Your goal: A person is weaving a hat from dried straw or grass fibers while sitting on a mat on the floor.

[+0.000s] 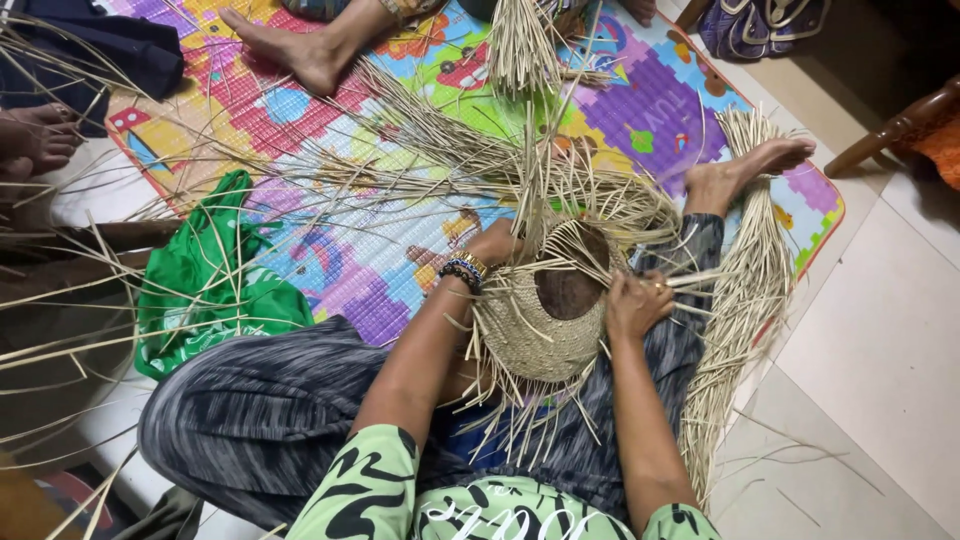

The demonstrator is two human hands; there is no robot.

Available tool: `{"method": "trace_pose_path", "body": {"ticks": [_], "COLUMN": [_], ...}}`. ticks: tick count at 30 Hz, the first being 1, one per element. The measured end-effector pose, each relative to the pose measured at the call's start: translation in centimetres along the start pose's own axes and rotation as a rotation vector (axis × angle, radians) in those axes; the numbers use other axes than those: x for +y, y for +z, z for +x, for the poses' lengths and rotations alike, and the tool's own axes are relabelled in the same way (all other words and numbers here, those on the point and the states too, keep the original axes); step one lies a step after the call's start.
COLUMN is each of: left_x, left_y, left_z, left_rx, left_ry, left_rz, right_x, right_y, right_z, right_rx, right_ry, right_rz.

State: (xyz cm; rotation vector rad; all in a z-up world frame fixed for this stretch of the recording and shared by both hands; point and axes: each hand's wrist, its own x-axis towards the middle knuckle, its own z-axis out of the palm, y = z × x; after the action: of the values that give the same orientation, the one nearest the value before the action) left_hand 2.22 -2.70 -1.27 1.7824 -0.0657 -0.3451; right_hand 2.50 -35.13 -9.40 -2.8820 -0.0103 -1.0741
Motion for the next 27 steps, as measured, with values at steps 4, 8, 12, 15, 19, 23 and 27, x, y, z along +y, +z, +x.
{"method": "trace_pose_path", "body": {"ticks": [4,8,12,15,19,23,27], "left_x": [-1.8,-0.7,-5.7,-5.2,-6.9,-3.4,-2.5], "left_y": [0.3,0.5,0.4,1.5,1.7,1.5,1.3], "left_z": [0.9,0.4,3.4,2.5,4.3,1.9,0.8], "left_rx": [-0.001,0.052,0.107,0.112,0.127,0.133,0.145], "left_ry": [-0.007,0.016,0.067,0.134,0.0,-0.012,0.014], "left_rz": [0.021,0.072,0.094,0.199,0.077,0.058,0.068], "right_x": [2.6,-1.0,-6.6,-10.3,-12.4,-13.5,-12.6], "right_y": [-0.8,-4.7,-4.4,-3.3,-1.8,-2.9,-1.4], "right_z": [0.8,4.0,3.7,3.5,3.1,2.8,1.6], "right_rx": [-0.052,0.112,-0.012,-0.167,-0.243,-0.255,-0.313], "right_ry": [-0.056,-0.254,-0.349,-0.325,-0.179,-0.021,0.011], "right_rz": [-0.021,0.353,0.673,0.874,0.936,0.979,0.974]}}
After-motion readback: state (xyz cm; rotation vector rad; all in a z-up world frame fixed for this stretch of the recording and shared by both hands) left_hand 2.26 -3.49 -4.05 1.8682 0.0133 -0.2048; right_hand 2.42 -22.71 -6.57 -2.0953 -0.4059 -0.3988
